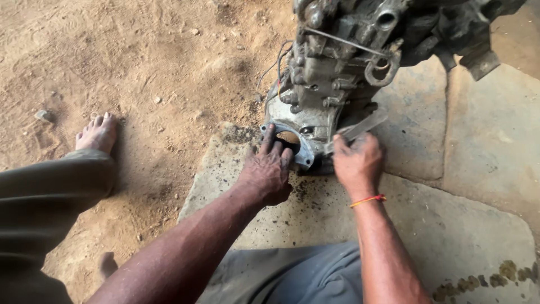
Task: The person uses a metal file to scrape and clean the surface of a circular opening on an engine block. The person then uses a small metal tool to adjust a wire or cable attached to the engine.
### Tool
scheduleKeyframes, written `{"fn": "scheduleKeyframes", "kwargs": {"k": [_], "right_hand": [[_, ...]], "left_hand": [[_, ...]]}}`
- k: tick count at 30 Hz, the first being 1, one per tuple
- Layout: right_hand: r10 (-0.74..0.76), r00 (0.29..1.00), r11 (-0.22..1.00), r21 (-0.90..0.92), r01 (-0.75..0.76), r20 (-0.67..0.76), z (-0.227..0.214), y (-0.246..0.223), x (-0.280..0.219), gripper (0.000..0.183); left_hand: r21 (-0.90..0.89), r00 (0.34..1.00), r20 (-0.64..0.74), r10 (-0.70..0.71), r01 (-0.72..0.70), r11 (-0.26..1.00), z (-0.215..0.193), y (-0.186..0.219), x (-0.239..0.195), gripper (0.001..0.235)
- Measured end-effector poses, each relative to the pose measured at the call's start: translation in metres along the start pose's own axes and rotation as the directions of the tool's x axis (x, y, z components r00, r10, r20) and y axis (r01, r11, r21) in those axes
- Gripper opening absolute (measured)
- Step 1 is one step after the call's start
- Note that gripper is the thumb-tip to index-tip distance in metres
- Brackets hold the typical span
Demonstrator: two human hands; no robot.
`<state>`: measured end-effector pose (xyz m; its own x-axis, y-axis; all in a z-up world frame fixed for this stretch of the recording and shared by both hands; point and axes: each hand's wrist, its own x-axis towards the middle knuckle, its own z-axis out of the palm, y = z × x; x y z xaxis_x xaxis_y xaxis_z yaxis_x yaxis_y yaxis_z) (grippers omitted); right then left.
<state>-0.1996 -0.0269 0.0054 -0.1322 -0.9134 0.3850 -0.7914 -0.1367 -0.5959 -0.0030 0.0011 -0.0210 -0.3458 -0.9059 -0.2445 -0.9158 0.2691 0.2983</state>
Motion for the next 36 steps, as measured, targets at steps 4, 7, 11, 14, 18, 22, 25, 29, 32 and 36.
{"fn": "scheduleKeyframes", "kwargs": {"k": [4, 7, 11, 14, 18, 22, 25, 29, 32, 36], "right_hand": [[0.069, 0.997, 0.988, -0.144, -0.063, 0.035, 0.006, 0.005, 0.003, 0.033], [0.112, 0.992, 0.993, -0.043, -0.109, 0.058, 0.011, 0.012, 0.005, 0.038], [-0.086, 0.991, 0.988, -0.135, 0.072, -0.098, 0.017, 0.025, 0.003, 0.049], [0.008, 1.0, 0.992, -0.128, -0.011, -0.022, 0.022, 0.022, 0.003, 0.044], [0.087, 0.996, 0.993, -0.075, -0.089, -0.022, 0.006, 0.013, 0.006, 0.035], [0.062, 0.998, 0.998, -0.035, -0.061, 0.032, 0.013, 0.006, 0.003, 0.026], [-0.009, 0.999, 0.999, -0.048, 0.011, 0.043, 0.018, 0.008, 0.001, 0.028], [0.044, 0.999, 0.999, 0.007, -0.044, 0.019, 0.006, 0.004, 0.003, 0.028], [-0.12, 0.992, 0.992, -0.057, 0.117, -0.051, -0.004, -0.005, -0.002, 0.025], [0.142, 0.987, 0.974, -0.191, -0.125, 0.076, -0.005, -0.021, 0.001, 0.021]], "left_hand": [[-0.013, 0.996, 0.082, -0.017, 0.018, 1.0, 0.004, -0.001, -0.001, 0.065], [-0.046, 1.0, -0.026, -0.01, 0.009, 0.999, -0.004, 0.0, 0.0, 0.033], [-0.006, 0.993, 0.108, -0.041, 0.042, 0.999, -0.016, 0.004, -0.012, 0.047], [-0.024, 0.991, 0.124, -0.042, 0.046, 0.999, -0.021, 0.007, -0.01, 0.053], [0.023, 0.998, 0.064, -0.029, 0.028, 0.999, -0.009, 0.004, -0.002, 0.028], [0.01, 0.997, 0.072, -0.029, 0.028, 1.0, -0.01, 0.004, -0.005, 0.03], [-0.019, 0.987, 0.155, -0.042, 0.046, 0.999, -0.021, 0.006, -0.009, 0.056], [0.011, 0.989, 0.142, -0.027, 0.026, 1.0, -0.03, 0.009, -0.015, 0.066], [-0.001, 0.991, 0.128, -0.026, 0.027, 1.0, -0.028, 0.01, -0.015, 0.073], [0.014, 0.99, 0.135, -0.034, 0.032, 0.999, -0.025, 0.008, -0.014, 0.071]]}}
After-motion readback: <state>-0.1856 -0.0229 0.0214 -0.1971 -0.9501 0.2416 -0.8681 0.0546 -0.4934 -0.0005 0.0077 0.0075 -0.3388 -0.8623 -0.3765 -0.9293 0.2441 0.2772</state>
